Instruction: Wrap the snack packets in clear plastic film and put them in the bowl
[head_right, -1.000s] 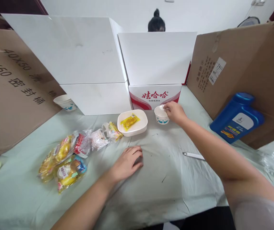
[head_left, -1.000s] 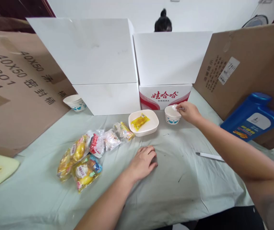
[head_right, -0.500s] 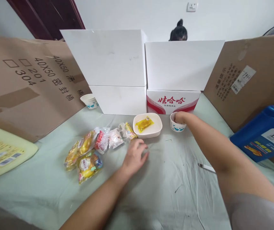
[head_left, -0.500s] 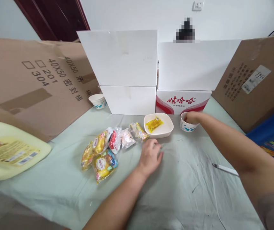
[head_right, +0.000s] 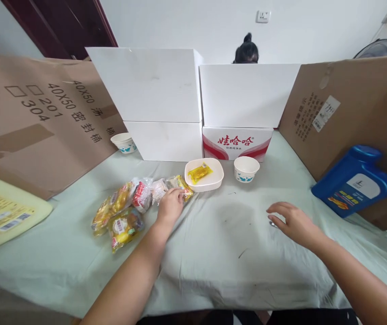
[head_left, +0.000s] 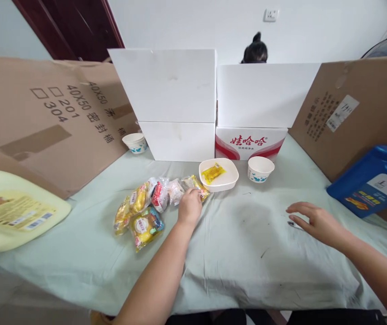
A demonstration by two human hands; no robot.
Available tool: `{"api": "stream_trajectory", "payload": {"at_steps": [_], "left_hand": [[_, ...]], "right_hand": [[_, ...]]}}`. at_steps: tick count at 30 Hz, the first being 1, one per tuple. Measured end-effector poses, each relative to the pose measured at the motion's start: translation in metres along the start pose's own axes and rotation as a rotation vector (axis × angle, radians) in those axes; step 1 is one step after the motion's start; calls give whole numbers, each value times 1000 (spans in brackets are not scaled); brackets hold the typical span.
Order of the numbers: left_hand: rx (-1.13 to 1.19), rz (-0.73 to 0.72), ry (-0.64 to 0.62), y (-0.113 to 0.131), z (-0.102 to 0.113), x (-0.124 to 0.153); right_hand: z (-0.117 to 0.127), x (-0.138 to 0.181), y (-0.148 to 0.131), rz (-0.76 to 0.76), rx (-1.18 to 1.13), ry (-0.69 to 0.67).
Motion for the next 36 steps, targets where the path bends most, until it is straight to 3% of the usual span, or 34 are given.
{"api": "stream_trajectory", "payload": {"at_steps": [3, 7, 10, 12, 17, 20, 23, 26, 29, 31, 34, 36], "left_hand": [[91, -80, -102, 20, 3, 10], [323, -242, -306, 56, -2, 33], [181, -325, -221, 67, -1, 38], [62, -322, -173, 64, 1, 34], [163, -290, -347, 49, 0, 24], [142, -277, -292, 53, -4, 29], [129, -262, -294, 59, -5, 35], [195, -217, -362, 61, -3, 35], [261, -220, -454, 59, 2, 32], [243, -238, -447, 58, 5, 30], [185, -279, -393, 55, 9, 29], [188, -307, -445, 53, 9, 29]], "right_hand": [[-17, 36, 23, -25, 67, 103], [-34, 63, 36, -27, 124, 120], [-38, 63, 29, -5, 155, 143], [-37, 55, 15, 18, 139, 145], [-30, 22, -48, 114, -45, 154], [-29, 0, -97, 214, -113, 166], [-36, -21, -134, 235, -54, 65], [-44, -31, -148, 216, 70, -69], [-41, -25, -140, 201, 123, -112], [-33, -14, -124, 227, 124, -108], [-19, 5, -86, 246, 98, -103], [-15, 15, -55, 177, 92, -81]]}}
Point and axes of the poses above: each hand's wrist, its own x-axis away from the middle knuckle, its own z-axis out of the back of the hand, y = z × x, the point moved 1 cm from there along -x, towards the middle knuckle, and after that the axes turned 6 degrees about -y, right-handed, at the moved point
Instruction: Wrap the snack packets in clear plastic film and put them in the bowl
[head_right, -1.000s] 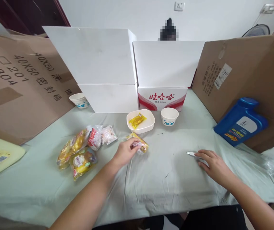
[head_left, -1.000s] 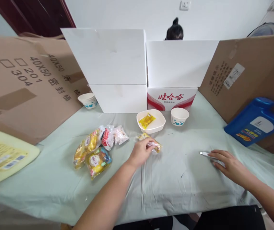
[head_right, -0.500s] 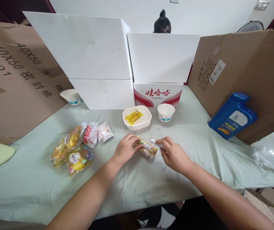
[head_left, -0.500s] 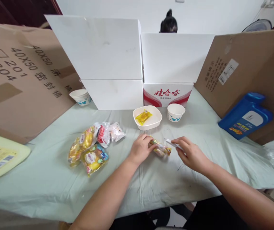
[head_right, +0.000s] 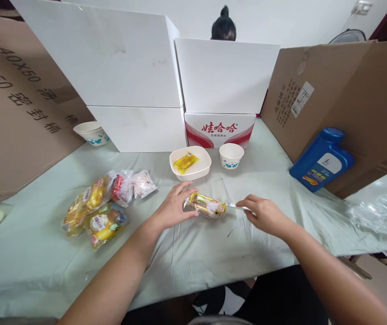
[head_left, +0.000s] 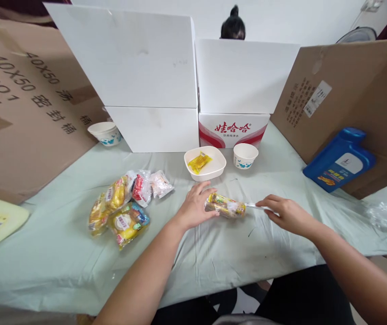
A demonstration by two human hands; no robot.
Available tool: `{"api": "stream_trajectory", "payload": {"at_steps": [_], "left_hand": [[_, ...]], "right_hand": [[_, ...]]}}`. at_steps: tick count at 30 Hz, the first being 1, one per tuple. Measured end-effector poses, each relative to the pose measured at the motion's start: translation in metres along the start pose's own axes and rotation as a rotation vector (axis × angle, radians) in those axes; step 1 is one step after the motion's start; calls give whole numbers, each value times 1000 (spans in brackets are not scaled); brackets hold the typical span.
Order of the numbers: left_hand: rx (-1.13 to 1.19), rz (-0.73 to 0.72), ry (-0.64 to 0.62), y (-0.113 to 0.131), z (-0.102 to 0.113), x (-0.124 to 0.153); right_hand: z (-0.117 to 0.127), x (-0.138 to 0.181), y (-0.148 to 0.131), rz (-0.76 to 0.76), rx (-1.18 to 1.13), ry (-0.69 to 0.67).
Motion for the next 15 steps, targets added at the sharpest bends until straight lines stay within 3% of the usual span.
{"api": "stream_trajectory", "payload": {"at_steps": [3, 5, 9, 15], "left_hand": [[34, 22, -99, -2, -2, 0], [40, 59, -109, -2, -4, -1], [54, 73, -108, 1, -7, -1], [7, 12, -4, 3, -2, 0]], "right_hand": [[-7, 14, 35, -137, 63, 59], [-12, 15, 41, -157, 76, 147], [-14, -3, 11, -67, -86, 331], [-17, -44, -31, 96, -182, 297]]}}
Point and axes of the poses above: each hand's wrist, its own x-axis away from the middle knuckle, its own z-axis out of the back of the hand, y = z × x, the point moved 1 cm from there along -x, towards the middle knuckle, and after that the axes turned 6 degrees about -y, right-handed, at the moved point
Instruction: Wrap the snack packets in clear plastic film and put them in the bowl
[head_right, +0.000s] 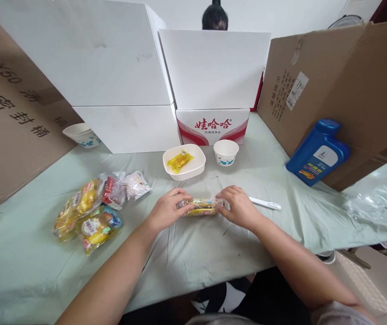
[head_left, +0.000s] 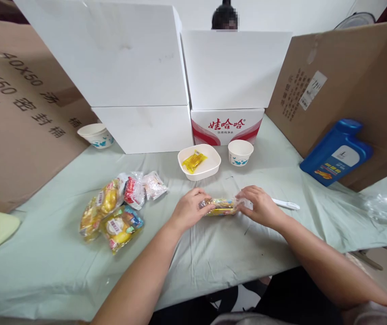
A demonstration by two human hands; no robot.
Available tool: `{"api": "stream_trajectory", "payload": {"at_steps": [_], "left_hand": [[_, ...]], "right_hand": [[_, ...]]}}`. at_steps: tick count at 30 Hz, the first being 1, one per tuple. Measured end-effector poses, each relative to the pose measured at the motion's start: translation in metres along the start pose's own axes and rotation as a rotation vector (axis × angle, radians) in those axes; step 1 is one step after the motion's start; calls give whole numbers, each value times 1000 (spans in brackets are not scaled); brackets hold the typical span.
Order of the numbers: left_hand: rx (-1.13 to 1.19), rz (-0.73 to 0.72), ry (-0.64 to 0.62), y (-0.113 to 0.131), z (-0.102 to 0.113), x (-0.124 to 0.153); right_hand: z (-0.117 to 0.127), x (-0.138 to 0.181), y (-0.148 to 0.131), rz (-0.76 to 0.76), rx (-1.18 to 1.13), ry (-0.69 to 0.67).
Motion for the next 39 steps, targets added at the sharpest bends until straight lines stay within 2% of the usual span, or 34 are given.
{"api": "stream_trajectory", "payload": {"at_steps": [3, 6, 11, 13, 14, 16, 18, 20, 22, 24, 26, 27, 28, 29, 32, 33, 35, 37, 39], "left_hand": [[-12, -11, 95, 1, 5, 0], [56, 102, 115, 1, 9, 2], [252, 230, 130, -2, 10, 4], [324, 261, 153, -6, 11, 3], [362, 272, 162, -8, 13, 2], [427, 286, 189, -13, 17, 1], [445, 292, 240, -17, 21, -1], [389, 276, 360, -19, 25, -2], [260, 217, 548, -17, 30, 0], [129, 120, 747, -13, 34, 5], [83, -1, 847, -7, 36, 13], [105, -67, 826, -3, 37, 16], [144, -132, 745, 0, 37, 18], [191, -189, 603, 3, 35, 19], [253, -276, 50, 7, 25, 15], [224, -277, -72, 7, 21, 12], [125, -242, -178, 2, 12, 5], [42, -175, -218, -6, 4, 0], [8, -121, -308, -13, 0, -1]], "right_hand": [[4, -1, -5, 110, -110, 78], [17, 10, -12, 194, -204, 86], [32, 34, -17, 171, -240, 16], [31, 41, -12, 92, -264, 54], [29, 42, -8, 20, -293, 114], [25, 42, 4, -185, -410, 279], [20, 37, 20, -409, -577, 376], [14, 27, 37, -576, -704, 356], [10, 19, 49, -665, -680, 348], [12, 15, 50, -653, -510, 460], [16, 17, 37, -533, -311, 592], [19, 19, 26, -438, -248, 602], [20, 20, 13, -330, -218, 556], [20, 21, -1, -214, -215, 445], [10, 18, -35, 61, -226, -24], [3, 15, -42, 95, -198, -146], [-15, 7, -50, 73, -96, -304], [-33, -2, -54, -23, 11, -369], [-46, -7, -57, -91, 59, -373]]}}
Point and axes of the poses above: each hand's wrist, its own x-axis away from the middle knuckle, its own z-axis out of the back of the hand, y = z × x, the point moved 1 cm from there along -x, towards the middle knuckle, and after that the axes turned 6 degrees about -y, right-handed, at the moved point
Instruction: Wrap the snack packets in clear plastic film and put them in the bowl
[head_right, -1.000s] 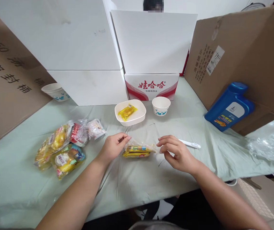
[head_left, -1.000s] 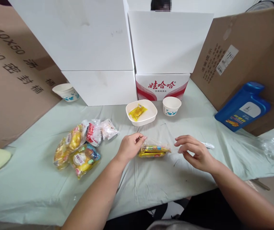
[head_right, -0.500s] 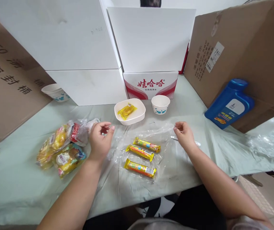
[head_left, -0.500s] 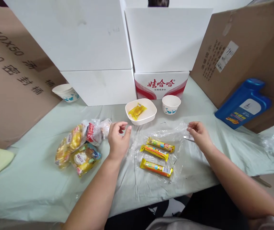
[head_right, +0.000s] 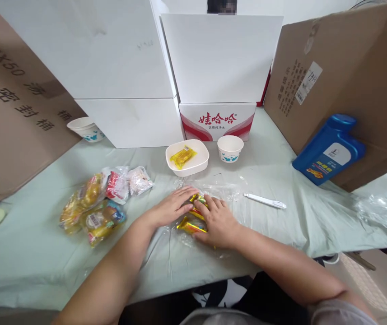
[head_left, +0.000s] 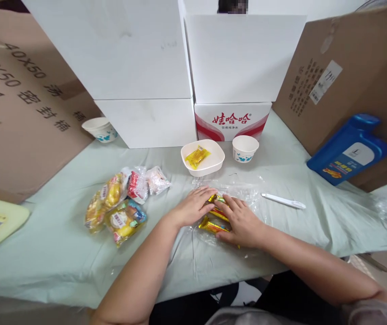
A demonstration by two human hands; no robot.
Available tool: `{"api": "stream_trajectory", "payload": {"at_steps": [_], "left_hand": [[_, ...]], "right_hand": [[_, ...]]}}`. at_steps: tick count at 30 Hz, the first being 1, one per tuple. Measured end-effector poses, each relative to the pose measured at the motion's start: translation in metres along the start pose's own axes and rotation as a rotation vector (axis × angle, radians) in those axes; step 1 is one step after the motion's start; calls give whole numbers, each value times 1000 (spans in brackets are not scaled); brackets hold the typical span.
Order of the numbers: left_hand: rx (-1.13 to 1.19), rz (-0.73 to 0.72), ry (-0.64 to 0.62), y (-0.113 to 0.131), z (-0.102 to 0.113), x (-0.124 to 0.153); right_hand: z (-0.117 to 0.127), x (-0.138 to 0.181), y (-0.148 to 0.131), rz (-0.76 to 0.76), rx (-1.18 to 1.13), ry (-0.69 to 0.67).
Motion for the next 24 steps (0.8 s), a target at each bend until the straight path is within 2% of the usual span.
{"api": "stream_trajectory", "payload": {"at_steps": [3, 6, 11, 14, 16, 19, 21, 24], "left_hand": [[-28, 33, -160, -3, -2, 1], [-92, 50, -275, -2, -2, 3], [-121, 69, -280, -2, -7, 6], [-119, 80, -276, -2, -10, 6], [-121, 77, -276, -1, -11, 7], [-119, 81, -271, 2, -8, 6], [-114, 86, -280, 3, -6, 6], [-123, 88, -305, 3, -5, 6]], "right_hand": [[-6, -4, -6, 53, 7, 31], [-4, 6, -6, 146, 34, -35], [19, 34, 12, 143, 8, -142], [52, 34, 26, 148, -75, -67], [79, 16, 34, 171, -68, 103], [113, -36, 39, 253, 54, 284], [125, -80, 40, 284, 139, 291], [121, -142, 39, 244, 251, 191]]}}
Point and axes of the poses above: each hand's wrist, its own x-axis away from the middle knuckle, its own z-axis out of the back of the hand, y = z × x, the point moved 1 cm from there along -x, towards the middle knuckle, and after that the axes turned 6 degrees about -y, right-handed, at the moved point
